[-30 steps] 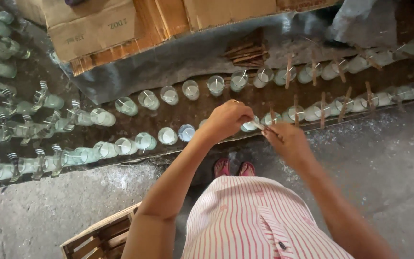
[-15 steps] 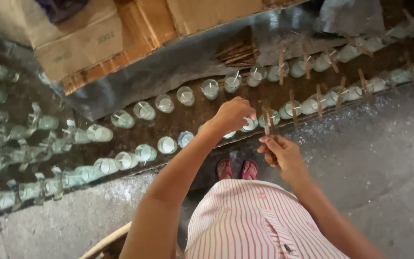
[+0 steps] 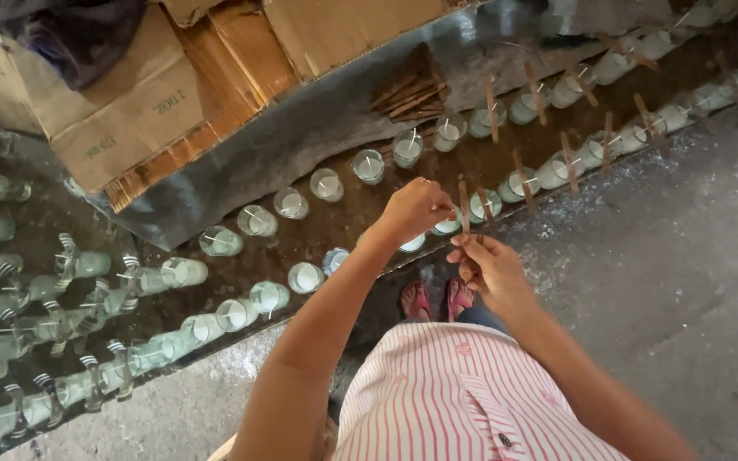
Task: Placing wooden wick holders across the tops of glass jars to center the wicks during candle production.
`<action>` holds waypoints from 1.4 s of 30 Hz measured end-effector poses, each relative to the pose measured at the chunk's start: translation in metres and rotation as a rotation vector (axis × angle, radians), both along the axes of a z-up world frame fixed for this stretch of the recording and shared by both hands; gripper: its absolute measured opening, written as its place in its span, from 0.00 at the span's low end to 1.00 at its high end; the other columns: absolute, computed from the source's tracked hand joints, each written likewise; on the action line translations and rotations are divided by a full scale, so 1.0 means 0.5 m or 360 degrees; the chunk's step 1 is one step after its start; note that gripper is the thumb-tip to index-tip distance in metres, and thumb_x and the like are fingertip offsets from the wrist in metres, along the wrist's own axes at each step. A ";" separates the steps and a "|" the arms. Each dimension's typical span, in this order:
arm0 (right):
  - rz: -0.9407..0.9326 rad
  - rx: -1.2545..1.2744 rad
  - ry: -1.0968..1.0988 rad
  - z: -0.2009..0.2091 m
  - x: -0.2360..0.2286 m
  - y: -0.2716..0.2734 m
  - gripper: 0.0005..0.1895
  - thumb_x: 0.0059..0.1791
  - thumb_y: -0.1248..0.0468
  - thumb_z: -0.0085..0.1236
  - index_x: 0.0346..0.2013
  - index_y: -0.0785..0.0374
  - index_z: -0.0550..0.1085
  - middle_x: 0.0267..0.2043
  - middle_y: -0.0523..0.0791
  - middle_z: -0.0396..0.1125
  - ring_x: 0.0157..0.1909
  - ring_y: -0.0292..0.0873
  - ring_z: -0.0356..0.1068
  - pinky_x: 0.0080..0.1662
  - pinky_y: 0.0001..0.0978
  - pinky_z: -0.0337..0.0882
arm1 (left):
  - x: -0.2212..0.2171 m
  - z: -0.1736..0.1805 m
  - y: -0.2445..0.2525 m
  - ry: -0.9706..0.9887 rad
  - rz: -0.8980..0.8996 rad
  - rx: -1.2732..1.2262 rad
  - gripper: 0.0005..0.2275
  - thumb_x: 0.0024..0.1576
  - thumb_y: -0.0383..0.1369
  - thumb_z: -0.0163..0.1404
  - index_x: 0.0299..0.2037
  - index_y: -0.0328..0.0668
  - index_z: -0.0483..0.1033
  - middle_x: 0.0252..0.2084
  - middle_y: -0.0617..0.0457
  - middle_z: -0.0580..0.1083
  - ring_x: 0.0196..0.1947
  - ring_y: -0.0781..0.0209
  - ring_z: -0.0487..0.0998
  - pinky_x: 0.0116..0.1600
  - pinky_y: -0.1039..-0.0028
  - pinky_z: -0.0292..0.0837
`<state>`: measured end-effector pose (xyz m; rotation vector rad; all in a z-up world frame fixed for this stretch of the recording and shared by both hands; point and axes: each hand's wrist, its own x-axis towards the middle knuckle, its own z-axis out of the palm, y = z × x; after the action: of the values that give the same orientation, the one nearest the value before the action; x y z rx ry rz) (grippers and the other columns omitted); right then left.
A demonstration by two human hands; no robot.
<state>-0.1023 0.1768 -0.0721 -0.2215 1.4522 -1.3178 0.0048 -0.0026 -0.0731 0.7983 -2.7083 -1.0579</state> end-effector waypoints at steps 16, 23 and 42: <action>-0.0032 0.0075 0.0059 0.003 0.021 -0.012 0.13 0.55 0.58 0.59 0.46 0.66 0.77 0.32 0.52 0.74 0.20 0.39 0.66 0.18 0.23 0.57 | 0.004 -0.052 -0.008 0.0046 -0.0019 -0.0118 0.04 0.52 0.38 0.60 0.34 0.53 0.85 0.34 0.54 0.77 0.40 0.53 0.78 0.43 0.63 0.78; -0.0014 0.0037 0.0036 -0.010 0.022 -0.030 0.15 0.55 0.56 0.59 0.46 0.66 0.77 0.31 0.51 0.74 0.20 0.38 0.65 0.18 0.21 0.55 | -0.004 -0.114 -0.004 0.0162 -0.0036 -0.0283 0.03 0.50 0.40 0.59 0.30 0.58 0.83 0.33 0.57 0.75 0.40 0.55 0.76 0.42 0.66 0.77; -0.0032 0.0068 -0.0280 -0.074 0.011 -0.033 0.12 0.54 0.56 0.58 0.44 0.60 0.77 0.33 0.47 0.75 0.21 0.35 0.64 0.19 0.18 0.52 | 0.011 -0.096 0.002 0.0185 -0.0012 -0.0138 0.05 0.55 0.42 0.57 0.36 0.60 0.84 0.37 0.57 0.76 0.43 0.55 0.76 0.47 0.67 0.76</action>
<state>-0.0969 0.1604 -0.1091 -0.0611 1.3346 -1.2879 0.0100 -0.0018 -0.1210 0.6907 -2.6410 -0.9499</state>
